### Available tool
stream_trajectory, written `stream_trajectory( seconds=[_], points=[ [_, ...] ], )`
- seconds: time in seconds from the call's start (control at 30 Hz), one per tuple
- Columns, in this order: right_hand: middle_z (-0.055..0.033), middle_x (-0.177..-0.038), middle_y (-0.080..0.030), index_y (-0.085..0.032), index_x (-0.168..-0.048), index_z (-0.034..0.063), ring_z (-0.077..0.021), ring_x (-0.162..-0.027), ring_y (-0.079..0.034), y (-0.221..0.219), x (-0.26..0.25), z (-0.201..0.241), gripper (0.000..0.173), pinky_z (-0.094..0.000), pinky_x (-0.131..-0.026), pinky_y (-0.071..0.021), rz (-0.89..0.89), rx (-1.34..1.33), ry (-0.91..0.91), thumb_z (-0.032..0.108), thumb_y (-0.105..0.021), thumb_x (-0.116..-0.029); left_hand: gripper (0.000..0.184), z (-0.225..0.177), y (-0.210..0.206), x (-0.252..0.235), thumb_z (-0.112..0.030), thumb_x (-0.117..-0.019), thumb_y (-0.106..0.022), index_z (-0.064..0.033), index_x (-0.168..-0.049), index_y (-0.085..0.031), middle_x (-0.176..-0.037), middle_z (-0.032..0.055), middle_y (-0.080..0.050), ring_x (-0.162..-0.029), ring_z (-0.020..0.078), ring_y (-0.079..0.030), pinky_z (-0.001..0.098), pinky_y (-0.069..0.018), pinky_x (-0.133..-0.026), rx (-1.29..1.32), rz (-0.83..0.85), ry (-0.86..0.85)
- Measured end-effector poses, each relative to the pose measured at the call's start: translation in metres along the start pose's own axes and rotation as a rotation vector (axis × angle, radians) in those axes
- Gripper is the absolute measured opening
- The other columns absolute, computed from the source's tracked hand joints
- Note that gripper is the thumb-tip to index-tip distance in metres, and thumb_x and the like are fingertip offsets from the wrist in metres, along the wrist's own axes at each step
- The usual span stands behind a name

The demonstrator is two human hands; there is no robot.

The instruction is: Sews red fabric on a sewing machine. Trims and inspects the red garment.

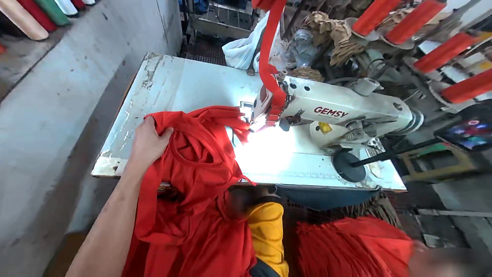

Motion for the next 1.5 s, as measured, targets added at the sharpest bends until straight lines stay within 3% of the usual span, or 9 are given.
stream_trajectory(
  seconds=[0.1,0.3,0.43,0.57,0.73,0.93,1.1,1.33,1.5],
  points=[
    [-0.0274,-0.101,-0.07,-0.062,-0.119,-0.0144,-0.0311,-0.09,-0.071,-0.057,0.013,0.105,0.037,-0.0499,-0.084,-0.0583,0.215,-0.375,0.172,0.018,-0.05,-0.1061,0.067,-0.032,0.021,0.042,-0.035,-0.0969,-0.069,0.0,-0.148,-0.043,-0.145,0.0297,-0.047,-0.128,0.047,-0.053,0.0671,-0.0455,-0.103,0.021,-0.119,-0.006],
    [-0.0062,-0.114,-0.074,-0.068,-0.128,0.003,-0.0012,-0.064,-0.06,-0.108,0.067,0.345,0.032,-0.0216,-0.056,-0.053,0.518,-0.942,0.519,0.02,-0.059,-0.1032,0.053,-0.081,-0.043,0.088,-0.052,-0.1013,-0.056,-0.003,-0.113,-0.072,-0.114,0.0185,-0.069,-0.109,0.0341,-0.067,0.0582,-0.0528,-0.097,0.054,0.255,-0.138],
    [-0.0102,-0.102,-0.073,-0.068,-0.122,0.0058,-0.023,-0.086,-0.07,-0.139,0.085,0.419,0.044,-0.0459,-0.08,-0.0579,0.796,-0.549,0.548,0.043,-0.062,-0.0993,0.049,-0.09,-0.079,0.088,-0.048,-0.1022,-0.057,-0.002,-0.108,-0.072,-0.103,0.0147,-0.071,-0.099,0.0266,-0.068,0.0495,-0.0527,-0.092,0.161,0.41,-0.153],
    [-0.0016,-0.062,-0.051,-0.062,-0.081,0.0076,-0.0143,-0.057,-0.052,-0.133,0.096,0.406,0.042,-0.0345,-0.054,-0.0441,0.747,-0.687,0.628,0.039,-0.051,-0.1063,0.026,-0.075,-0.075,0.086,-0.035,-0.101,-0.062,-0.0097,-0.097,-0.067,-0.08,-0.0035,-0.063,-0.073,0.0047,-0.059,0.0263,-0.0511,-0.071,0.535,0.241,-0.172],
    [0.0018,-0.063,-0.057,-0.065,-0.08,0.0034,-0.0002,-0.056,-0.052,-0.109,0.059,0.31,0.032,-0.0189,-0.052,-0.0453,0.375,-0.83,0.549,0.023,-0.057,-0.1037,0.004,-0.07,-0.073,0.113,-0.014,-0.0996,-0.062,-0.0101,-0.098,-0.063,-0.088,-0.0038,-0.066,-0.082,0.0059,-0.064,0.0238,-0.0549,-0.078,1.128,0.215,0.013],
    [-0.0064,-0.061,-0.052,-0.064,-0.083,-0.0011,-0.0154,-0.051,-0.05,-0.073,0.01,0.211,0.04,-0.0369,-0.049,-0.0439,0.011,-0.342,0.295,0.031,-0.056,-0.1047,0.011,-0.102,-0.11,0.159,-0.005,-0.1009,-0.054,-0.0106,-0.094,-0.06,-0.076,-0.0025,-0.062,-0.064,0.0043,-0.058,0.0205,-0.0523,-0.061,1.506,0.246,0.443],
    [-0.0164,-0.087,-0.071,-0.064,-0.122,0.0005,-0.0343,-0.073,-0.07,-0.072,0.043,0.235,0.05,-0.0592,-0.064,-0.057,0.262,-0.243,0.286,0.043,-0.067,-0.0966,0.014,-0.124,-0.126,0.176,-0.004,-0.103,-0.049,-0.0074,-0.096,-0.061,-0.078,0.002,-0.067,-0.067,0.0069,-0.064,0.0226,-0.0566,-0.066,1.726,0.265,0.512],
    [-0.0077,-0.107,-0.07,-0.065,-0.13,0.0035,-0.0045,-0.084,-0.067,-0.06,0.11,0.327,0.037,-0.0202,-0.074,-0.0587,0.354,-0.652,0.664,0.025,-0.064,-0.0996,0.016,-0.126,-0.111,0.184,-0.006,-0.1012,-0.05,-0.007,-0.091,-0.061,-0.076,0.0021,-0.066,-0.067,0.0065,-0.064,0.0227,-0.0566,-0.067,1.718,0.222,0.436],
    [-0.0078,-0.104,-0.071,-0.068,-0.129,0.005,-0.0064,-0.08,-0.067,-0.058,0.122,0.36,0.035,-0.0205,-0.067,-0.0575,0.21,-0.622,0.764,0.024,-0.065,-0.0993,0.012,-0.127,-0.104,0.193,-0.009,-0.1009,-0.054,-0.0072,-0.092,-0.062,-0.075,0.0031,-0.067,-0.063,0.0074,-0.065,0.0235,-0.0572,-0.06,1.658,0.202,0.393]
  ],
)
Point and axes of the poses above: each hand's wrist, its own x-axis away from the middle knuckle, its own y-axis out of the back of the hand, z = x × y, the point moved 7 cm from there along -x, towards the middle knuckle
